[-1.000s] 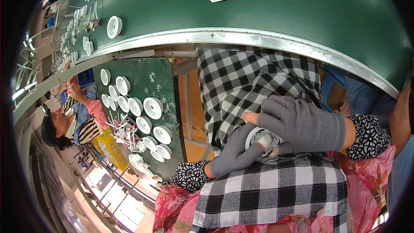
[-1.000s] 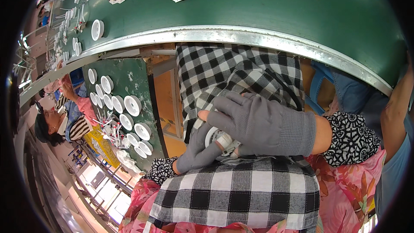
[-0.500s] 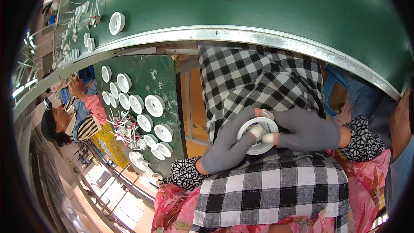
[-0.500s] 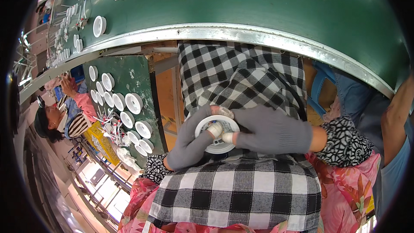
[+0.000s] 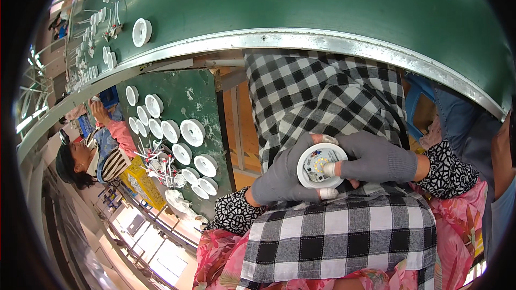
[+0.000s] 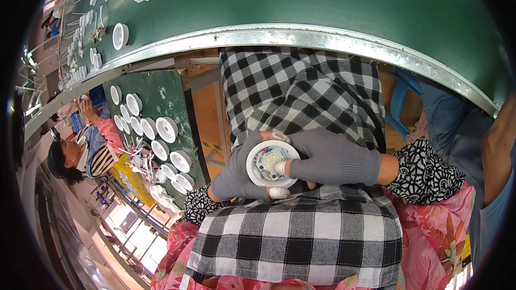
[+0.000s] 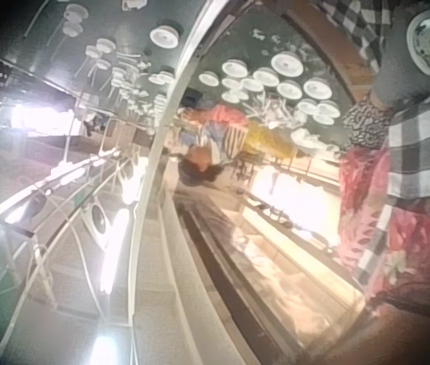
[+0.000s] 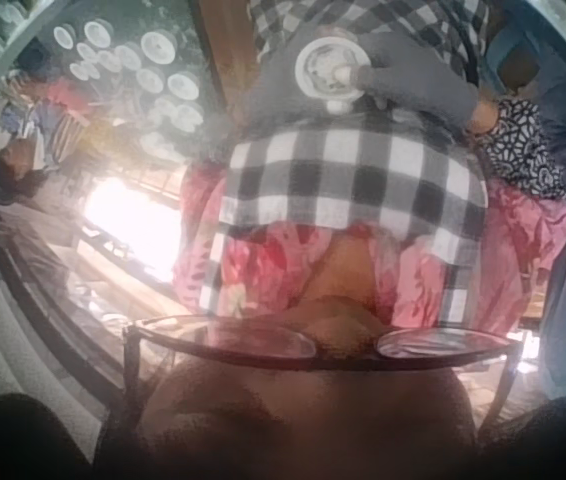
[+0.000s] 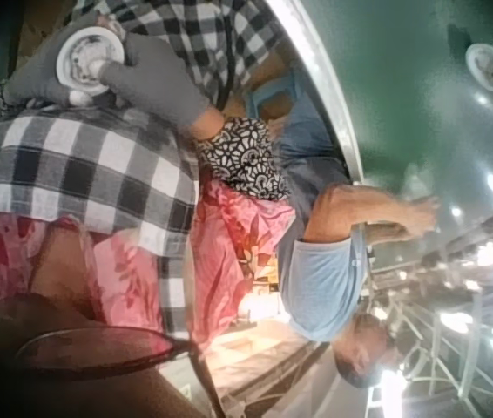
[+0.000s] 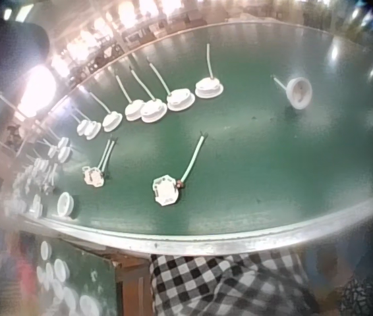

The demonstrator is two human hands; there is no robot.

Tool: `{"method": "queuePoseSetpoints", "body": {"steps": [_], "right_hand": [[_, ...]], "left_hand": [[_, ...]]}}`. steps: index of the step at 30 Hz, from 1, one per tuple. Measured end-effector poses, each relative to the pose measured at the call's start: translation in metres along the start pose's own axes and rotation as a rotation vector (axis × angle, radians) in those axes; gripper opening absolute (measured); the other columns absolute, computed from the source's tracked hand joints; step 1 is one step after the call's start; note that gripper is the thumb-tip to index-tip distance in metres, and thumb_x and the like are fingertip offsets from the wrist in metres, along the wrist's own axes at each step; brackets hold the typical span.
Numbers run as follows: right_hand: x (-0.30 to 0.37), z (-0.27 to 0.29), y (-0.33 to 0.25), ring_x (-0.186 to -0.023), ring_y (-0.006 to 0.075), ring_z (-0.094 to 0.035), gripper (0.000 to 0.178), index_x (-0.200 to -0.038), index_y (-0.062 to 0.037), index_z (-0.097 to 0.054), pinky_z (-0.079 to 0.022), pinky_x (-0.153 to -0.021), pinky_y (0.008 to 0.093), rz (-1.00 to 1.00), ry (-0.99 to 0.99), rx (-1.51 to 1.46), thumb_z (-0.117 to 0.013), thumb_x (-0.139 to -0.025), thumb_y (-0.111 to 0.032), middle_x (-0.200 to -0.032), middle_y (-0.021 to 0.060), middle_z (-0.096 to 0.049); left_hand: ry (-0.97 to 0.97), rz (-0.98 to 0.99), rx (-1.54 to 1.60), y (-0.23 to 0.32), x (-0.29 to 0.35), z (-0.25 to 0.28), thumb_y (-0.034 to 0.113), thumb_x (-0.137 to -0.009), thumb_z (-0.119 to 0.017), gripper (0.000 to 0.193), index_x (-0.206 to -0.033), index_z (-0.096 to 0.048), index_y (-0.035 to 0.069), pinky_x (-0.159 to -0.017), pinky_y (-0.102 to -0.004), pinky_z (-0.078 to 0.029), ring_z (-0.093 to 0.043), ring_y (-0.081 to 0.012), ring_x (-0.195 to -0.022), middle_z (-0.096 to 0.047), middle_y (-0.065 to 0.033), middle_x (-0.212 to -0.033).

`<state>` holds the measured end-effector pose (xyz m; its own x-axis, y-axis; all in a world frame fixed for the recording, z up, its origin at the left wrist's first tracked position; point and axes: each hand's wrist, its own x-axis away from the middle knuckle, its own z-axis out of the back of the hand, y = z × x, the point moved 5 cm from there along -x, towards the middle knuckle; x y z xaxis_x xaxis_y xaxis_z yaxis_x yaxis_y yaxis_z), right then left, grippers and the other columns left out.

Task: The person assembles light fixtures by feeding wires through plastic housings, pressing LED circuit boards into the housings by hand, and placing the assembled units onto the conveyor belt.

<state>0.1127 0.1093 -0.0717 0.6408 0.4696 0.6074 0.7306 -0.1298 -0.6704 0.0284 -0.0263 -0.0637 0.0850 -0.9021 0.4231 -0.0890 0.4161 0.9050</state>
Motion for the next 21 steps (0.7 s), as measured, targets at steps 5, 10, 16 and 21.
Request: {"method": "queuePoseSetpoints", "body": {"steps": [5,10,16,21], "right_hand": [[-0.005,-0.004,0.004,-0.062,0.0117,-0.067,0.046,-0.107,0.0007,-0.068,-0.053,-0.06,0.0254,-0.098,0.03,0.032,-0.058,-0.09,-0.041,-0.079,0.0107,-0.069],[-0.008,-0.01,0.023,-0.054,0.0082,-0.062,0.042,-0.103,-0.0011,-0.07,-0.049,-0.05,0.0222,0.066,0.213,0.021,-0.062,-0.091,-0.04,-0.072,0.0064,-0.068],[-0.009,-0.004,0.03,-0.054,0.007,-0.061,0.038,-0.1,-0.0007,-0.07,-0.048,-0.049,0.0215,0.093,0.339,-0.007,-0.065,-0.088,-0.037,-0.07,0.006,-0.068],[-0.019,0.009,0.017,-0.054,0.0092,-0.061,0.045,-0.119,-0.0009,-0.064,-0.049,-0.049,0.0223,0.116,0.075,-0.196,-0.063,-0.091,-0.036,-0.082,0.0086,-0.069]], "left_hand": [[-0.035,0.07,-0.064,0.003,0.003,-0.004,0.03,-0.069,-0.087,0.087,-0.136,-0.038,0.002,-0.095,-0.0353,-0.049,-0.062,-0.0246,-0.111,-0.058,-0.0136,-0.121],[-0.042,0.07,-0.106,0.003,0.004,-0.016,0.031,-0.071,-0.086,0.085,-0.134,-0.037,0.001,-0.094,-0.0355,-0.049,-0.062,-0.0252,-0.11,-0.059,-0.0147,-0.12],[0.021,0.158,-0.022,-0.007,-0.002,-0.021,0.03,-0.069,-0.087,0.085,-0.132,-0.037,0.003,-0.093,-0.0355,-0.051,-0.062,-0.0248,-0.11,-0.059,-0.0147,-0.121],[0.118,0.044,0.111,-0.017,-0.01,-0.01,0.03,-0.069,-0.088,0.087,-0.132,-0.034,0.002,-0.093,-0.0347,-0.051,-0.062,-0.0229,-0.11,-0.058,-0.0143,-0.12]]}}
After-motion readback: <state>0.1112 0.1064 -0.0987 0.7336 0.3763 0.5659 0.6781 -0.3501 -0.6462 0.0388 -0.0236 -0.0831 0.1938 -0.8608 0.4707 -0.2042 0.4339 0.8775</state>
